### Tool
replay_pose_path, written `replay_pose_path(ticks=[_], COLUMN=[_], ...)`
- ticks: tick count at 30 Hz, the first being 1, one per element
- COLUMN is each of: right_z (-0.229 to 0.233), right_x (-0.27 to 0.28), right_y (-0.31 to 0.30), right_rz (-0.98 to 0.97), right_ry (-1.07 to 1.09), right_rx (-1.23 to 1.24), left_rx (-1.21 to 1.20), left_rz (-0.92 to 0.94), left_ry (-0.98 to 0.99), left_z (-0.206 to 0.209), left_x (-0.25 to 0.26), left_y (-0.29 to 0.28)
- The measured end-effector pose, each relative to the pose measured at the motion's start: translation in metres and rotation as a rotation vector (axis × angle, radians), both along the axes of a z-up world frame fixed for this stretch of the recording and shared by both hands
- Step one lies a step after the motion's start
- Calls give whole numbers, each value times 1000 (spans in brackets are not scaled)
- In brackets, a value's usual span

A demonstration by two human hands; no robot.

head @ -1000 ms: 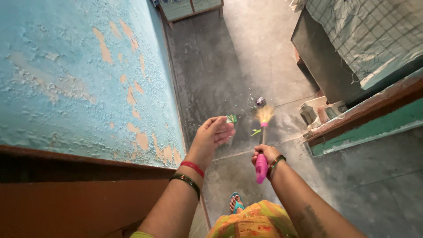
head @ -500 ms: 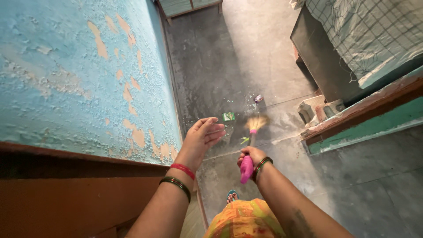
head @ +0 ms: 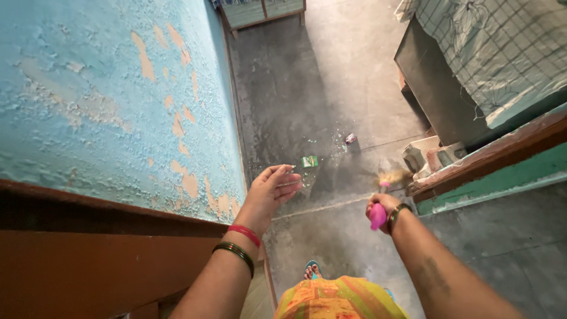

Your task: The person sweeps a tiled floor in a bedroom using a broom with a pink handle. They gather scattered debris, including small wrappers and dust, into a pile near the center of the room between two beds.

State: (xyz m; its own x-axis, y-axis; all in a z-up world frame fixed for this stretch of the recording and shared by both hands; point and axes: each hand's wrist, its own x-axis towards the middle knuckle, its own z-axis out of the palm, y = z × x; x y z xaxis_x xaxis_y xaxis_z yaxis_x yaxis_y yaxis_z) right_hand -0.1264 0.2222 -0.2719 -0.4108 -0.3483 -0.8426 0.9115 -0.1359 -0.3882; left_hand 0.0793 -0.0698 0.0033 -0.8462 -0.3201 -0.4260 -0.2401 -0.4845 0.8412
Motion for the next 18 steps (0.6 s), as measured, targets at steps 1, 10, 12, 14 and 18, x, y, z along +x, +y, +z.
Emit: replay_pose_path(ticks=[1, 10, 12, 14, 18], right_z=[-2, 14, 10, 9, 20], right_x=[7, 74, 75, 80, 69], right_y=[6, -40, -65, -78, -59], right_rz=[4, -323, -280, -213, -105], right_ry=[16, 3, -178, -202, -150], right_rx=[66, 109, 35, -43, -150], left_rx=[6, 26, 52, 8, -1], left_rz=[-6, -46, -42, -42, -50], left_ry=[5, 84, 97, 52, 19], left_z=[0, -2, -3, -1, 1], left_x=[-1, -10, -10, -7, -10], left_y=[1, 6, 4, 1, 4])
